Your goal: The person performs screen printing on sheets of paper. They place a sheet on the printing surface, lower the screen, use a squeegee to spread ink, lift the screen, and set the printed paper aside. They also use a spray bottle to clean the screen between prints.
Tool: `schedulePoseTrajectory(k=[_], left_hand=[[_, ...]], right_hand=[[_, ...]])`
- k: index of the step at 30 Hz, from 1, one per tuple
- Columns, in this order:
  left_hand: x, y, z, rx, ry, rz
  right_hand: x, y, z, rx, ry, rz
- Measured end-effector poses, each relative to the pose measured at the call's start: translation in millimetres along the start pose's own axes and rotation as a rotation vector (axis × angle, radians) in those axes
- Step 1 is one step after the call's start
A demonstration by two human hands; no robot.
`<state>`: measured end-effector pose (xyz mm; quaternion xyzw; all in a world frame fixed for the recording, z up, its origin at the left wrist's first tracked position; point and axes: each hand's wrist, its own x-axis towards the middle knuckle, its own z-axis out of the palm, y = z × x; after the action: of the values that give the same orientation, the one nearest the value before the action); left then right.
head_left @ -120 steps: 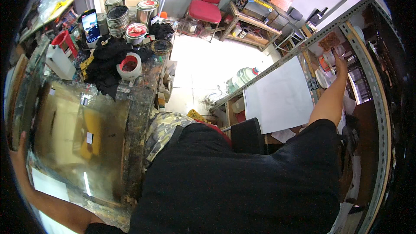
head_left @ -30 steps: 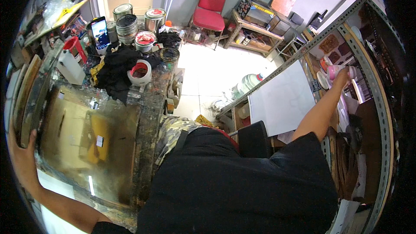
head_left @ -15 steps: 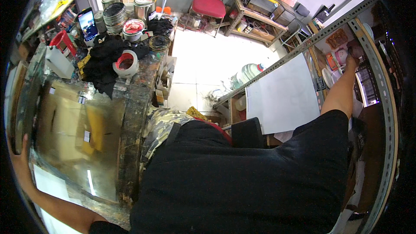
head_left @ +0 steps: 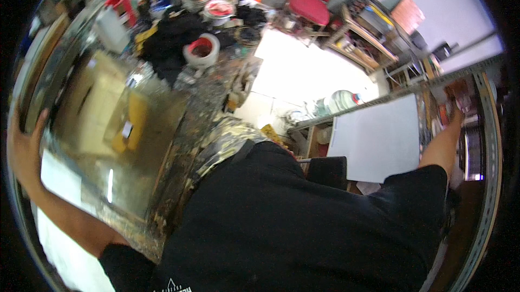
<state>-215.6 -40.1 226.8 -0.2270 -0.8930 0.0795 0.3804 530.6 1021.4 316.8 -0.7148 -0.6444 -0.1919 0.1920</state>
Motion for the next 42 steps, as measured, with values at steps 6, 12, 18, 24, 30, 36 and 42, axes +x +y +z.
schedulePoseTrajectory(k=[6, 12, 18, 24, 30, 36, 42], left_hand=[[2, 29, -37, 0.021, 0.023, -0.137], [19, 105, -92, 0.123, 0.035, -0.309], [24, 93, -119, -0.084, -0.141, -0.399], [26, 71, -106, -0.029, -0.203, -0.369], [34, 55, -94, -0.064, -0.201, -0.270], [25, 37, -86, -0.049, -0.125, -0.251], [52, 39, -75, -0.182, -0.038, -0.186]], right_hand=[[-41, -83, 11, -0.005, 0.010, -0.150], [-153, -178, 45, 0.256, 0.283, -0.324], [-494, -393, -31, 1.240, -0.252, -0.712], [-819, -551, -168, 0.895, -0.724, -2.031], [-1014, -663, -200, 0.742, -0.486, -1.920], [-1047, -681, -253, 0.690, -0.825, -2.807], [-1100, -784, -227, 0.978, -0.611, -2.291]])
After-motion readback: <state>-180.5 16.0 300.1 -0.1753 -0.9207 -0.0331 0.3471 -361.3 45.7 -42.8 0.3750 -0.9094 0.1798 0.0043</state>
